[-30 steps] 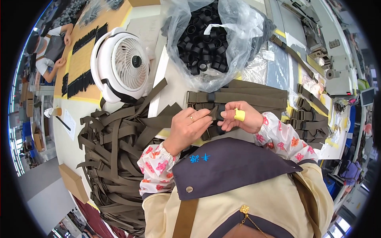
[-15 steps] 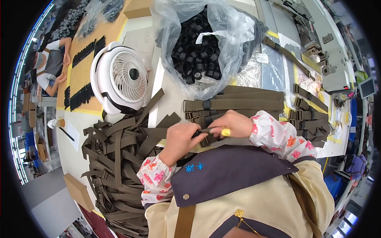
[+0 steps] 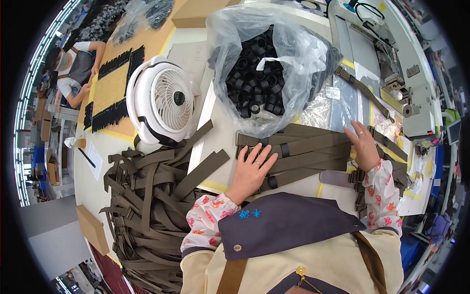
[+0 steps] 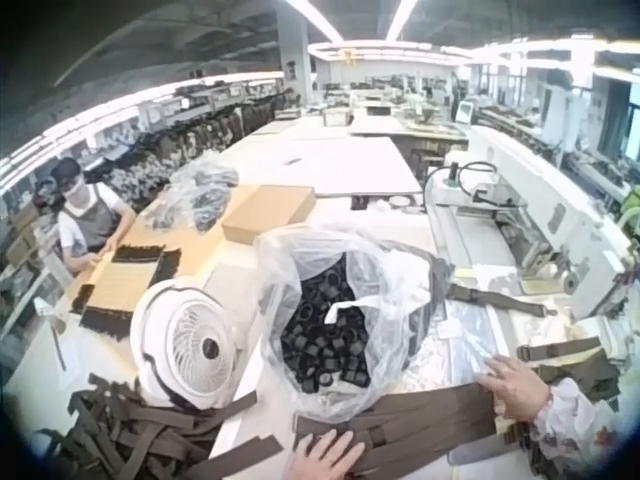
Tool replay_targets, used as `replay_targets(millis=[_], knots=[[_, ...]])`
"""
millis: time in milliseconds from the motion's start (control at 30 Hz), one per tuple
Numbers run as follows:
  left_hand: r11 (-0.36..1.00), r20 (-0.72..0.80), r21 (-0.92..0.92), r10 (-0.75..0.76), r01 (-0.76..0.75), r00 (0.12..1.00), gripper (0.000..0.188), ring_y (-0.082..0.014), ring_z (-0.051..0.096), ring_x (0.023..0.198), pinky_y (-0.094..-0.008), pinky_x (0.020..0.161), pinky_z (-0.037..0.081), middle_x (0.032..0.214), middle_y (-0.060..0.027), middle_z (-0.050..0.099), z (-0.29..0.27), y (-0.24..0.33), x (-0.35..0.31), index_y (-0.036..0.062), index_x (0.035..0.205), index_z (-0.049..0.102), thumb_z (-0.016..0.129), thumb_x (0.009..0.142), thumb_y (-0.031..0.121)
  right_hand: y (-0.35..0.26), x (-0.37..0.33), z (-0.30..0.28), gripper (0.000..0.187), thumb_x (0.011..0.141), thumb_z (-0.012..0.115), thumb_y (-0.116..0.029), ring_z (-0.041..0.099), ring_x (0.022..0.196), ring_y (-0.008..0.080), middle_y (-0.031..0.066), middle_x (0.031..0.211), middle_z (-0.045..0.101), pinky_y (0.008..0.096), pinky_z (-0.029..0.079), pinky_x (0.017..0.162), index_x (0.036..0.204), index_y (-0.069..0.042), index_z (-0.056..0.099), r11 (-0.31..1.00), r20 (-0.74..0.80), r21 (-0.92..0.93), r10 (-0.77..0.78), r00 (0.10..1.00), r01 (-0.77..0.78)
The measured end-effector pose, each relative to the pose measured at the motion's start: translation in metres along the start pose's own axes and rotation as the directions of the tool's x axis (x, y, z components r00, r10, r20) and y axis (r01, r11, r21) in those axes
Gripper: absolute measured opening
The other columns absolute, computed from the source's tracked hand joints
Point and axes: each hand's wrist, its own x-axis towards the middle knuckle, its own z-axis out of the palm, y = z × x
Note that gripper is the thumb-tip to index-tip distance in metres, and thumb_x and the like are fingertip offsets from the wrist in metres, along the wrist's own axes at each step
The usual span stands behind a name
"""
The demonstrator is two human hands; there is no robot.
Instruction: Assembling fabric straps by threading plastic buckles and loops onto them.
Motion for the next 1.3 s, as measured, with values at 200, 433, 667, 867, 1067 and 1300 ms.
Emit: replay_targets(millis=[200,433,667,867,1067,1300], knots=[[0.989,-0.029,-0.145,-0.012,0.008,0.999,0.039,-0.0297,0.043,0.119,-0.0464,0.097,0.034,0.125,-0.0112,0.049,-0.016,0.0,-0.001,0.0107,0.112,0.057,0.063,0.073,0.008,-0.11,0.119,0.014,0.013,0.072,0.062,-0.005,0.059,0.07,0.0278,0.0087,0.074,0.058,0.0365,0.047,0.058,0.085,-0.006,0.06,0.81,-0.404,0.46,-0.173,0.898,0.363],[0.952,-0.106,-0.236,-0.226,0.197,0.968,0.028,-0.0314,0.045,0.113,-0.0451,0.091,0.038,0.117,-0.0131,0.051,-0.032,0.006,-0.017,0.0067,0.1,0.061,0.066,0.072,0.008,-0.172,0.188,0.064,0.018,0.077,0.066,-0.025,0.06,0.061,0.0295,0.0097,0.063,0.059,0.0376,0.046,0.053,0.074,-0.007,0.063,0.954,-0.132,0.269,-0.1,0.986,0.133],[0.746,-0.175,-0.587,-0.496,0.315,0.85,0.023,-0.0266,0.057,0.094,-0.0348,0.081,0.045,0.097,-0.0105,0.061,-0.043,0.004,-0.02,0.0034,0.099,0.061,0.063,0.077,0.003,-0.177,0.17,0.057,0.021,0.078,0.068,-0.02,0.06,0.056,0.0172,0.0074,0.058,0.059,0.0285,0.044,0.051,0.076,-0.001,0.061,0.745,-0.071,0.666,0.013,0.997,0.038],[0.303,-0.075,-0.924,-0.742,0.233,0.666,0.018,-0.011,0.059,0.077,-0.0239,0.071,0.047,0.085,-0.0063,0.062,-0.058,-0.001,-0.004,-0.0019,0.1,0.057,0.059,0.085,0.007,-0.189,0.117,0.004,0.015,0.083,0.064,-0.012,0.056,0.061,0.0069,0.0042,0.07,0.063,0.0209,0.044,0.057,0.086,0.002,0.059,0.269,0.106,0.96,-0.111,0.988,-0.072],[0.165,0.034,-0.966,-0.686,0.2,0.727,0.01,-0.0082,0.057,0.072,-0.0229,0.067,0.046,0.08,-0.0035,0.06,-0.075,0.001,-0.005,-0.0015,0.089,0.055,0.059,0.085,0.007,-0.186,0.095,-0.01,0.018,0.081,0.066,-0.012,0.055,0.06,0.0071,0.0024,0.071,0.06,0.0203,0.045,0.056,0.087,0.001,0.057,0.175,0.109,0.981,-0.157,0.982,-0.081],[0.454,0.133,-0.824,-0.424,0.338,0.896,0.01,-0.0074,0.053,0.071,-0.0233,0.065,0.044,0.075,-0.0027,0.057,-0.085,-0.004,-0.018,-0.0008,0.087,0.053,0.059,0.08,0.003,-0.183,0.102,-0.018,0.024,0.082,0.065,-0.009,0.057,0.063,0.0062,0.0042,0.076,0.059,0.0213,0.046,0.058,0.097,0.003,0.049,0.139,0.355,0.935,-0.437,0.827,-0.328]])
